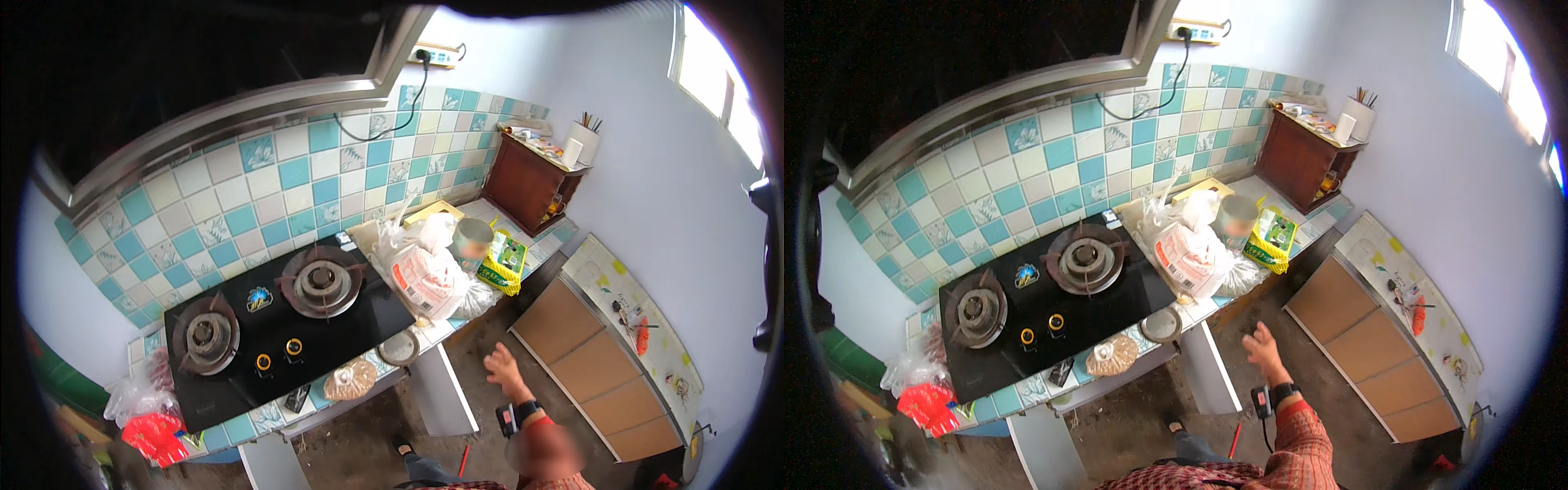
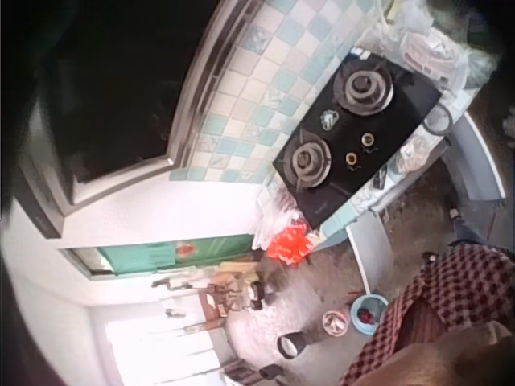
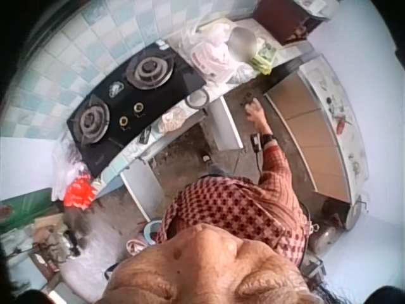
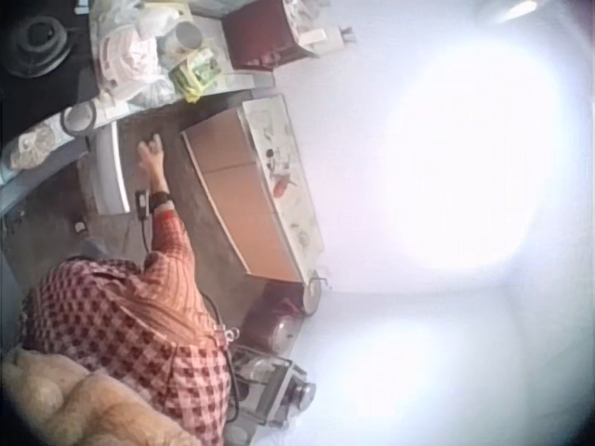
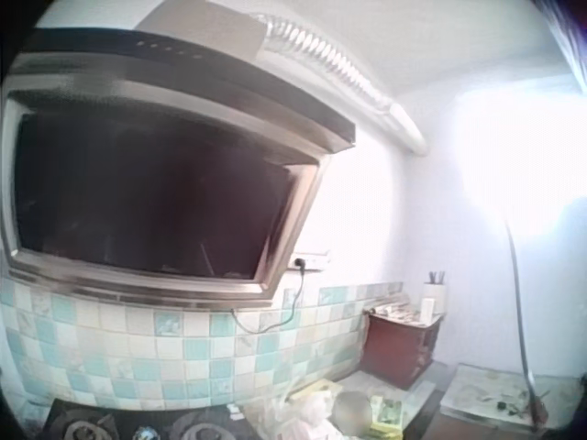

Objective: The person opens a kitchen cabinet and places various packaged food items and containers from the countertop into the cabinet. They handle multiple plastic bags and boxes, arranging them on the shelves.

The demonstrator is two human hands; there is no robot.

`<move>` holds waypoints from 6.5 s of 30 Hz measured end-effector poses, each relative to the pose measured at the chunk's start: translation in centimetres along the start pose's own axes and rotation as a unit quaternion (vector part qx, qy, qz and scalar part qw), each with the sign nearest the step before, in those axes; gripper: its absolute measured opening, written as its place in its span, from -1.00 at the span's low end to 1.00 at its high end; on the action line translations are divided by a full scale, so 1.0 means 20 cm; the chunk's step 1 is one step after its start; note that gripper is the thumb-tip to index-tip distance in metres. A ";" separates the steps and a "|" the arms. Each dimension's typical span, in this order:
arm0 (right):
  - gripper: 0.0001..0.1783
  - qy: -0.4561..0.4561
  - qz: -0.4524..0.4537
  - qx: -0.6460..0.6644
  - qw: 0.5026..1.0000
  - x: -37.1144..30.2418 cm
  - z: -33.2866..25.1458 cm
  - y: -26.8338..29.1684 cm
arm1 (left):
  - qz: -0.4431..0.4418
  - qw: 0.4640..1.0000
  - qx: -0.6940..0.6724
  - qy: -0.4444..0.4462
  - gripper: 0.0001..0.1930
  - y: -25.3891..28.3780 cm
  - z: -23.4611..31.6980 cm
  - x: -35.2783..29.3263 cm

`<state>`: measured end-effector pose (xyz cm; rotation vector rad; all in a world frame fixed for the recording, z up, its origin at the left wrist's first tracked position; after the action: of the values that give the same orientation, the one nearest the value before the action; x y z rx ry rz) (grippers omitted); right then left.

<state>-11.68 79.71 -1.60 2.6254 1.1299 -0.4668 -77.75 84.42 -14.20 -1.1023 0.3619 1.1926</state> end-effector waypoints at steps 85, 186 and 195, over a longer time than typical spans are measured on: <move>-0.59 -0.246 -0.162 0.094 0.951 0.82 2.64 -2.59 | 0.166 0.884 -0.428 -0.088 -0.54 0.50 -1.57 0.36; -0.01 0.619 -0.353 -0.294 0.637 -1.58 -0.67 -4.37 | 0.296 0.862 -0.219 -0.348 -0.70 1.19 1.63 -0.24; -0.51 0.445 -0.331 -0.466 0.689 -1.15 -0.44 -4.88 | 0.281 0.855 -0.237 -0.366 -0.70 1.26 1.59 -0.26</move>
<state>-96.72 133.10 5.77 1.3591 1.8621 1.1546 -111.42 106.83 -7.79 -0.8707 -0.2475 2.2064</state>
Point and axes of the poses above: each hand's wrist, its own x-axis towards the middle knuckle, its own y-axis out of the back of the hand, z = x × y, the point moved 9 cm from there along x, towards the middle knuckle, and after that the axes turned 2 degrees about -y, right-handed, at the moved point
